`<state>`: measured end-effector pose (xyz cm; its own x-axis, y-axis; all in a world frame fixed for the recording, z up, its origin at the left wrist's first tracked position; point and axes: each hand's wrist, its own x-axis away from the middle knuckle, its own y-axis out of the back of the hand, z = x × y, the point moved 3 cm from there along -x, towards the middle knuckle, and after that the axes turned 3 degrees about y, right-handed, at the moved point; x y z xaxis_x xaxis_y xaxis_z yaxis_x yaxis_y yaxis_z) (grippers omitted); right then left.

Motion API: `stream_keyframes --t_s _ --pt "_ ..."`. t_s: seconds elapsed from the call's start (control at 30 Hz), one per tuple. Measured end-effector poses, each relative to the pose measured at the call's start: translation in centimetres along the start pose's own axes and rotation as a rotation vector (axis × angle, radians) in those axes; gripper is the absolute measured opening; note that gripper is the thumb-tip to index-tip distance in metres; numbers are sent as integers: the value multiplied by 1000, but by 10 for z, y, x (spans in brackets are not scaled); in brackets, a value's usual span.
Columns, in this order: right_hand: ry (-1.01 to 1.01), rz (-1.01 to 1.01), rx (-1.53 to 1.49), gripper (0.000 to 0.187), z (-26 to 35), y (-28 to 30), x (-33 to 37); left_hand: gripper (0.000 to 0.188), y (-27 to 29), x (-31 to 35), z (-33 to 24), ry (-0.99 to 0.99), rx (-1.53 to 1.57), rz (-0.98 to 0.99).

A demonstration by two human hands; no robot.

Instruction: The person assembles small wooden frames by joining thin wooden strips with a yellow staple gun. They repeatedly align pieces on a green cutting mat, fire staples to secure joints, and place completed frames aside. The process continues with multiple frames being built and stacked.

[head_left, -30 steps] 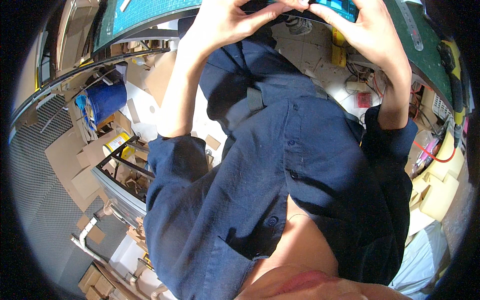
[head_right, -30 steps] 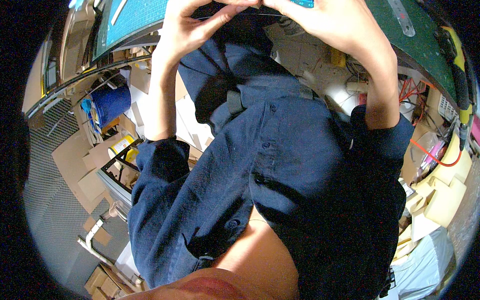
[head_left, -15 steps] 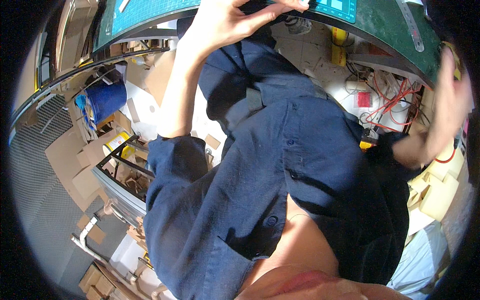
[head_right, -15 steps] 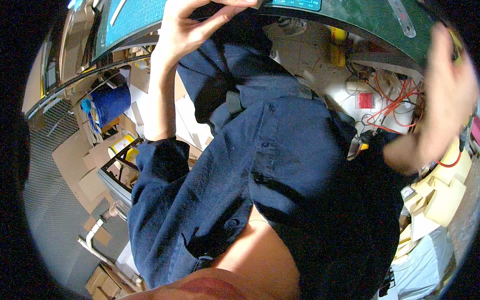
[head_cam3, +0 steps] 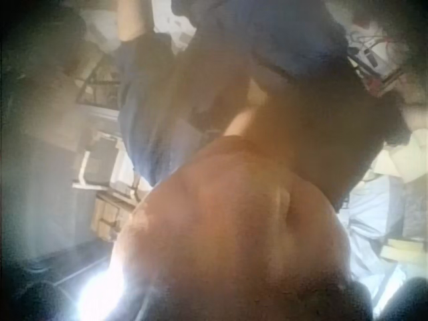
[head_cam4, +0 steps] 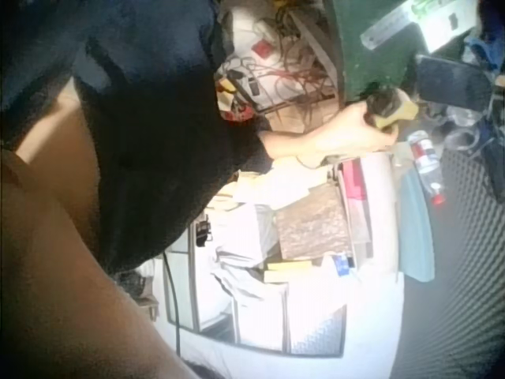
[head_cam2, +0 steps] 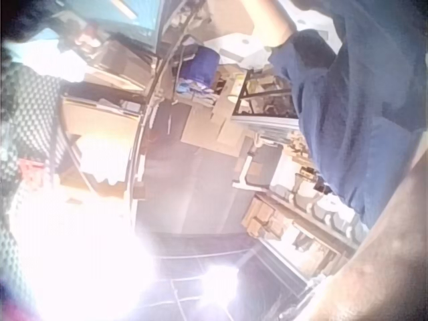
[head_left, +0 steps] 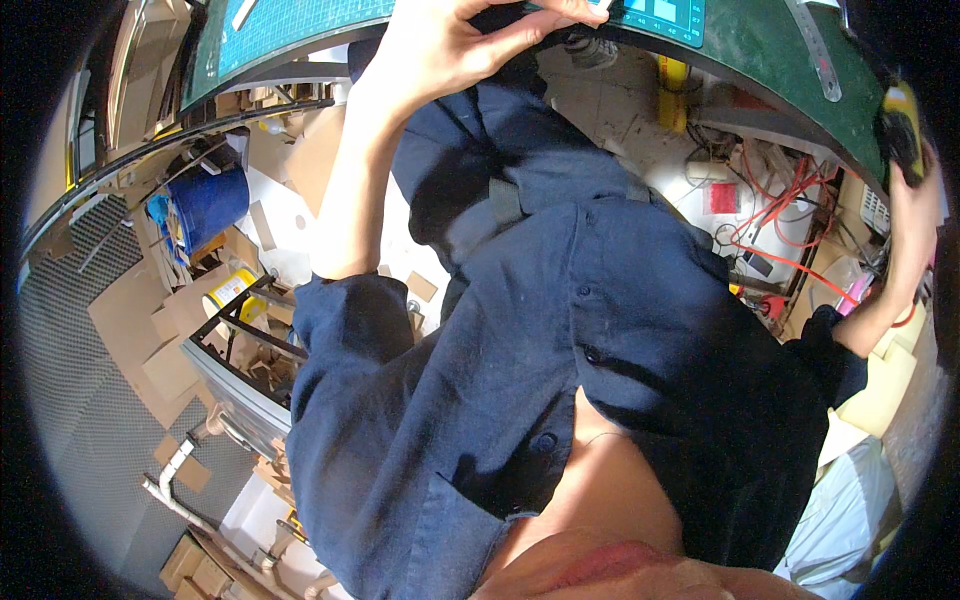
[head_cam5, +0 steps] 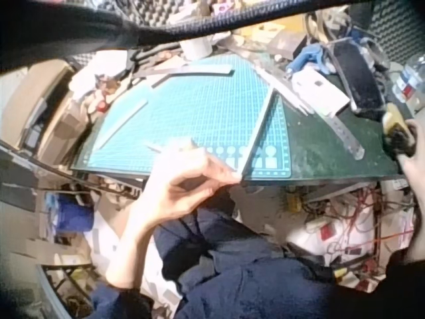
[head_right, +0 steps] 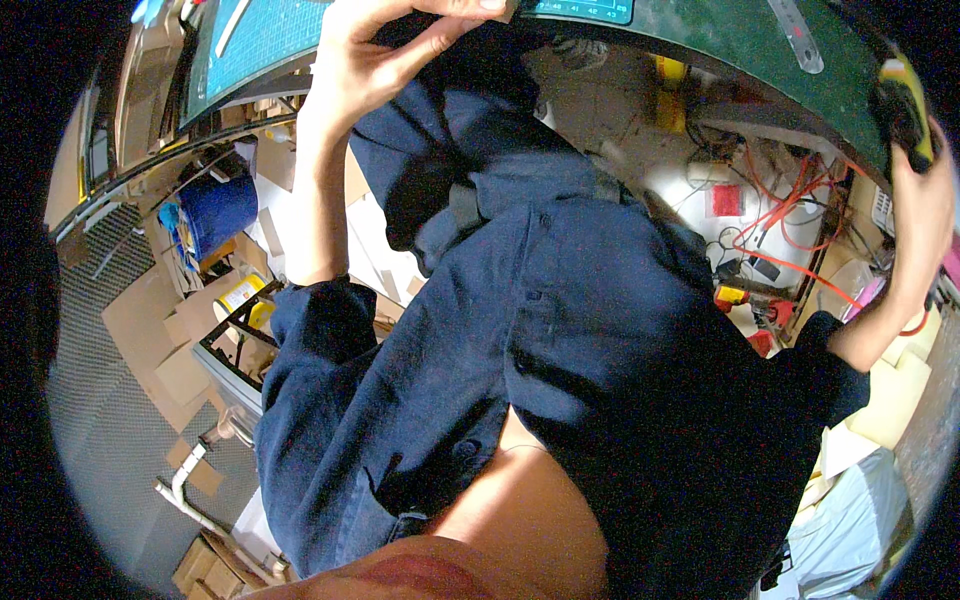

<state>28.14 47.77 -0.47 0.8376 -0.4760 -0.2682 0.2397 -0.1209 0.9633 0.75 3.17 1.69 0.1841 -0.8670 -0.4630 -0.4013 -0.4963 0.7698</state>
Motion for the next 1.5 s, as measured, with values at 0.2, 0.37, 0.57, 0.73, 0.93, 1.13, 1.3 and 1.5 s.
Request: stream_keyframes --t_s 0.2,0.37,0.57,0.73,0.93,1.13,1.3,1.5 --pt "-89 -242 -336 48 66 49 81 20 -6 4 6 42 164 -35" --pt "-237 -40 -857 46 119 17 124 21 -5 4 4 18 146 -43" --pt "-272 216 -1276 44 190 -52 125 20 -10 7 12 82 282 -60" --pt "14 186 -1312 32 243 -56 100 20 -3 3 4 45 186 -20" --pt "21 272 -1255 32 252 -61 96 23 -1 2 5 24 129 3" --pt "70 285 -1254 34 250 -67 98 24 0 5 6 52 88 17" --pt "-51 388 -1331 36 254 -66 99 25 1 3 3 43 72 11" --pt "-108 436 -1445 37 258 -65 100 24 -1 3 5 66 126 -12"
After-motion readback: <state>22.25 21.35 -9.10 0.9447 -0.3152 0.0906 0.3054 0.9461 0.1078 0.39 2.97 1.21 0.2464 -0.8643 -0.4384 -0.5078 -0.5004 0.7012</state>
